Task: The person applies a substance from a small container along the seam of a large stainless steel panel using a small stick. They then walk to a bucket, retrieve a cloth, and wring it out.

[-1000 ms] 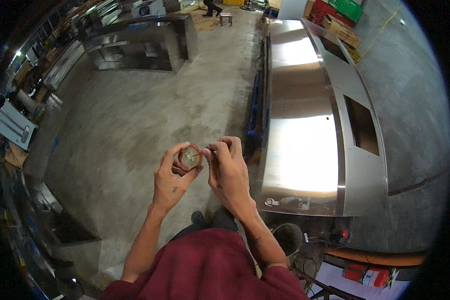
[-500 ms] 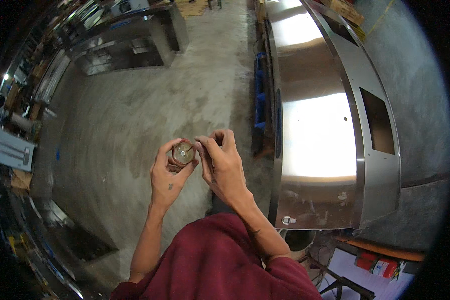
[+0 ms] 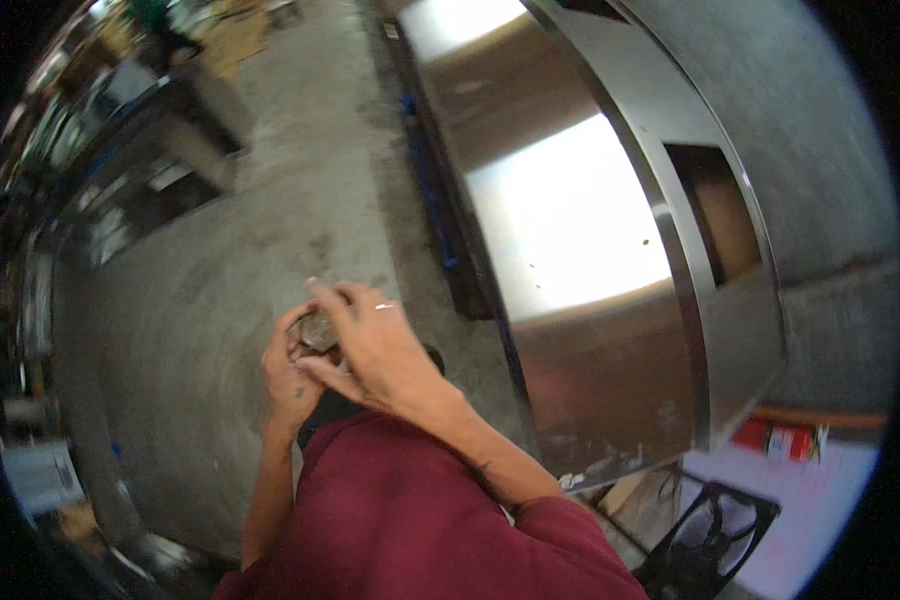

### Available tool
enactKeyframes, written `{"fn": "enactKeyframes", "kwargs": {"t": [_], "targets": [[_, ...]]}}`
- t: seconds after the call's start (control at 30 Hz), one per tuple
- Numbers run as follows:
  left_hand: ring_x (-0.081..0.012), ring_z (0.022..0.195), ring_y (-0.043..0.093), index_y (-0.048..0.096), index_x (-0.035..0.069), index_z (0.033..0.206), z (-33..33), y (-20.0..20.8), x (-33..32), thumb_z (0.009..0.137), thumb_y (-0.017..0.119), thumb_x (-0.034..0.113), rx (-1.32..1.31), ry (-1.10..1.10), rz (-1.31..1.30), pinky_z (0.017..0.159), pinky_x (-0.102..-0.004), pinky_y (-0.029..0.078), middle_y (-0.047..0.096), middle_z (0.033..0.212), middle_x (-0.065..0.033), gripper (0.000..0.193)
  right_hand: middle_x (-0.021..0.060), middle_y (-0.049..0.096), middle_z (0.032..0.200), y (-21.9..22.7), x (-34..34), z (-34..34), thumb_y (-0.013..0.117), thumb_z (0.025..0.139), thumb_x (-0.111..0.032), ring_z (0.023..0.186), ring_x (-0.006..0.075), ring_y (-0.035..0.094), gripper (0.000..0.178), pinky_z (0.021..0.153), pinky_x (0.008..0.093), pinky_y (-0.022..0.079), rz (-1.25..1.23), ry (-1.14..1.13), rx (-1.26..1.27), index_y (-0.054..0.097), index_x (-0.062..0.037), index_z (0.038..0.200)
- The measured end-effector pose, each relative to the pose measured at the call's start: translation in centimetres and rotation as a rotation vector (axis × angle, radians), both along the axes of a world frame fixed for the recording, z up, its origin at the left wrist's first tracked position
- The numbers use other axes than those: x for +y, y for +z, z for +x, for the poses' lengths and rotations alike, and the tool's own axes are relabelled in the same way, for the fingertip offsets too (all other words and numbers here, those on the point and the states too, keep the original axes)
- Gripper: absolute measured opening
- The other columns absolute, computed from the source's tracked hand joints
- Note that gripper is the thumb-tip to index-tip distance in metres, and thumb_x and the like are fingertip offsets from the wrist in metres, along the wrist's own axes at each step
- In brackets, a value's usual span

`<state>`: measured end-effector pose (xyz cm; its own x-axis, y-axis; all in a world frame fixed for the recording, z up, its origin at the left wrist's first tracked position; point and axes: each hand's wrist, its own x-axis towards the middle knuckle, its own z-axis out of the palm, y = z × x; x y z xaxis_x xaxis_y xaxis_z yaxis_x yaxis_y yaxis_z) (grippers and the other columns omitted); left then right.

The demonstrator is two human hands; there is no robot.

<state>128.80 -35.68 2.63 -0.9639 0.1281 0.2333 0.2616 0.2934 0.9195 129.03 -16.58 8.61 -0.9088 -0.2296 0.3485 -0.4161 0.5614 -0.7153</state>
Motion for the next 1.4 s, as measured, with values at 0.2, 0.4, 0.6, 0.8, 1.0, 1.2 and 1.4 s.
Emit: {"fn": "enactKeyframes", "kwargs": {"t": [0.2, 0.4, 0.6, 0.8, 1.0, 1.2, 1.4], "targets": [[-0.0163, 0.094, 0.068, 0.063, 0.007, 0.151, -7.7, -5.0, -3.1, 0.093, 0.092, 0.015, 0.082, -0.200, -0.253, 0.077, -0.0323, 0.058, 0.073, 0.127, -0.0093, 0.065, 0.0283, 0.057, 0.144, -5.6, -3.3, -4.2, 0.084, 0.100, -0.025, 0.132, 0.0477, 0.060, 0.079, 0.111, 0.0562, 0.051, -0.016, -0.106, -0.152, 0.045, -0.0024, 0.165], [-0.0295, 0.111, 0.077, 0.061, 0.010, 0.152, -15.3, -9.8, -5.4, 0.088, 0.092, 0.007, -0.025, -0.514, -0.231, 0.089, -0.0390, 0.065, 0.073, 0.141, -0.0134, 0.071, 0.0267, 0.056, 0.145, -9.7, -7.6, -8.1, 0.084, 0.097, -0.017, 0.131, 0.0472, 0.059, 0.073, 0.110, 0.0550, 0.051, 0.019, -0.411, -0.299, 0.049, -0.0004, 0.159], [-0.0435, 0.129, 0.073, 0.053, 0.003, 0.157, -22.8, -17.1, -8.9, 0.080, 0.088, -0.005, -0.025, -0.677, -0.295, 0.104, -0.0493, 0.062, 0.071, 0.145, -0.0211, 0.085, 0.0267, 0.057, 0.143, -16.5, -11.6, -14.0, 0.086, 0.095, -0.016, 0.128, 0.0505, 0.062, 0.071, 0.108, 0.0562, 0.054, 0.054, -0.502, -0.465, 0.050, -0.0004, 0.154], [-0.0517, 0.154, 0.050, 0.046, 0.001, 0.162, -25.7, -26.1, -7.3, 0.087, 0.086, -0.003, -0.198, -0.605, -0.388, 0.119, -0.0548, 0.053, 0.046, 0.169, -0.0310, 0.085, 0.0269, 0.056, 0.142, -29.9, -8.6, -16.4, 0.086, 0.095, -0.015, 0.127, 0.0487, 0.063, 0.067, 0.106, 0.0556, 0.055, 0.074, -0.607, -0.542, 0.052, 0.0005, 0.151], [-0.0525, 0.158, 0.042, 0.039, -0.007, 0.165, -18.6, -44.6, -21.1, 0.104, 0.080, 0.021, -0.614, -0.294, -0.689, 0.130, -0.0554, 0.040, 0.040, 0.171, -0.0356, 0.078, 0.0259, 0.056, 0.139, -55.6, 0.3, -15.2, 0.084, 0.095, -0.016, 0.119, 0.0495, 0.064, 0.061, 0.101, 0.0552, 0.056, 0.189, -0.683, -0.580, 0.056, -0.0040, 0.148], [-0.0529, 0.149, 0.049, 0.045, -0.007, 0.163, -13.9, -49.8, -21.2, 0.108, 0.077, 0.040, -1.059, -0.220, -0.936, 0.128, -0.0569, 0.039, 0.051, 0.163, -0.0330, 0.079, 0.0292, 0.058, 0.138, -76.1, 10.2, -11.5, 0.082, 0.097, -0.026, 0.120, 0.0511, 0.066, 0.062, 0.100, 0.0604, 0.058, 0.432, -0.773, -0.581, 0.056, -0.0049, 0.148], [-0.0485, 0.145, 0.054, 0.048, -0.006, 0.163, -14.5, -49.3, -18.2, 0.105, 0.081, 0.039, -1.073, -0.179, -0.976, 0.124, -0.0539, 0.043, 0.057, 0.157, -0.0323, 0.081, 0.0326, 0.061, 0.144, -87.0, 18.9, -6.7, 0.083, 0.095, -0.035, 0.115, 0.0579, 0.071, 0.072, 0.097, 0.0640, 0.061, 0.643, -0.878, -0.973, 0.054, -0.0097, 0.156]]}}
